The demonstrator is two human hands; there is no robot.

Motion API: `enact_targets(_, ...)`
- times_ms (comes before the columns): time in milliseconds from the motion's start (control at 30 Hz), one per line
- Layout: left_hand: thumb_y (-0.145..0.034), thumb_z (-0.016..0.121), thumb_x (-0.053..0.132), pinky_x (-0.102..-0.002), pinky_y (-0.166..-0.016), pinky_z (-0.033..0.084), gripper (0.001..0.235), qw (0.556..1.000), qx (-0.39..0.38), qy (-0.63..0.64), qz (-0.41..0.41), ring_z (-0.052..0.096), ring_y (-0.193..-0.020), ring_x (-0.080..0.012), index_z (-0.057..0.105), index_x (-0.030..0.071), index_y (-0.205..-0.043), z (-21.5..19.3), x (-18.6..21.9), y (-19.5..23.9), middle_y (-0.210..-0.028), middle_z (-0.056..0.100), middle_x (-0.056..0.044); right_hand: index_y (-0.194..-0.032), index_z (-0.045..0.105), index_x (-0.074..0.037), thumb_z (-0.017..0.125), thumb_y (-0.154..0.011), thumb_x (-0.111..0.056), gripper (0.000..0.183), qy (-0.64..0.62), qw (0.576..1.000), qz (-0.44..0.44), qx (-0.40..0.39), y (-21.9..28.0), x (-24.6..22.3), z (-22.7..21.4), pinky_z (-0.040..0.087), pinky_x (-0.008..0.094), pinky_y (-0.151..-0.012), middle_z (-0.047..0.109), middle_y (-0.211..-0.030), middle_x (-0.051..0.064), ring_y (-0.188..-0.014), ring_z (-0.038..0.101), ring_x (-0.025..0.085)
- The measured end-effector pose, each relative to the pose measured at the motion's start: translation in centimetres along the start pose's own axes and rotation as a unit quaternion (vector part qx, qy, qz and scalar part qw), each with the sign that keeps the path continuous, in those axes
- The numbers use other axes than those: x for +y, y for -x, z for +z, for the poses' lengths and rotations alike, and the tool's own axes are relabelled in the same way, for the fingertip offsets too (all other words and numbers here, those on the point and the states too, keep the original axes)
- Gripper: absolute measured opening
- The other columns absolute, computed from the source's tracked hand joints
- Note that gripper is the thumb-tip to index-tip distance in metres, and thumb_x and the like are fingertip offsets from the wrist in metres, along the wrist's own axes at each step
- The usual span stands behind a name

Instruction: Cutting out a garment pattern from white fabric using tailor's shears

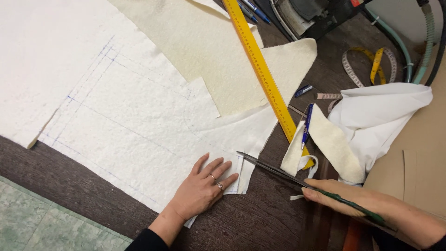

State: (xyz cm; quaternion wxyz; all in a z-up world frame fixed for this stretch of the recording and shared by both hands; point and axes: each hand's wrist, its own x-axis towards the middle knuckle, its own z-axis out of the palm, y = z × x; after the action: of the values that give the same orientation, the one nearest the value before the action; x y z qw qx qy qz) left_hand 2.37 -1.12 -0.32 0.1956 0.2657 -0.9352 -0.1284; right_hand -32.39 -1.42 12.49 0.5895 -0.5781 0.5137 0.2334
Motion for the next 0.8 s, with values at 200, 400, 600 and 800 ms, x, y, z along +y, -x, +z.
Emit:
enact_targets(200,-0.086,0.062,0.03,-0.056,-0.113,0.02,0.055,1.0,-0.026,0.01,-0.008,0.041,-0.131,-0.0316,0.05,0.019,-0.138,0.3,0.0,0.2,-0.14,0.048,-0.012,-0.091,0.06,-0.017,0.037,-0.094,-0.048,0.038,-0.002,1.0,-0.014,0.007,-0.3,0.6,-0.7,0.051,0.021,-0.076,0.067,-0.086,-0.009,-0.078,0.059,0.005)
enact_targets(400,-0.086,0.061,0.03,-0.057,-0.112,0.021,0.052,1.0,-0.023,0.009,-0.008,0.042,-0.129,-0.0321,0.051,0.018,-0.136,0.3,0.0,0.1,-0.139,0.049,-0.012,-0.092,0.06,-0.017,0.036,-0.093,-0.049,0.04,-0.007,1.0,-0.007,0.002,-1.0,1.8,-0.7,0.049,0.02,-0.077,0.066,-0.086,-0.009,-0.08,0.059,0.004)
enact_targets(600,-0.087,0.061,0.029,-0.057,-0.112,0.022,0.051,1.0,-0.019,0.014,-0.009,0.043,-0.13,-0.0323,0.051,0.018,-0.136,0.2,0.0,0.2,-0.139,0.049,-0.012,-0.095,0.06,-0.017,0.037,-0.093,-0.047,0.038,0.0,1.0,-0.017,-0.003,-1.5,2.6,-1.0,0.049,0.02,-0.08,0.068,-0.091,-0.01,-0.083,0.058,0.004)
enact_targets(800,-0.088,0.059,0.028,-0.057,-0.112,0.023,0.05,1.0,-0.013,0.017,-0.008,0.043,-0.13,-0.0327,0.051,0.017,-0.136,0.3,0.0,0.3,-0.14,0.049,-0.012,-0.091,0.061,-0.018,0.038,-0.094,-0.046,0.037,0.014,1.0,-0.025,-0.007,-1.3,1.9,-2.1,0.047,0.021,-0.075,0.064,-0.088,-0.013,-0.08,0.054,0.004)
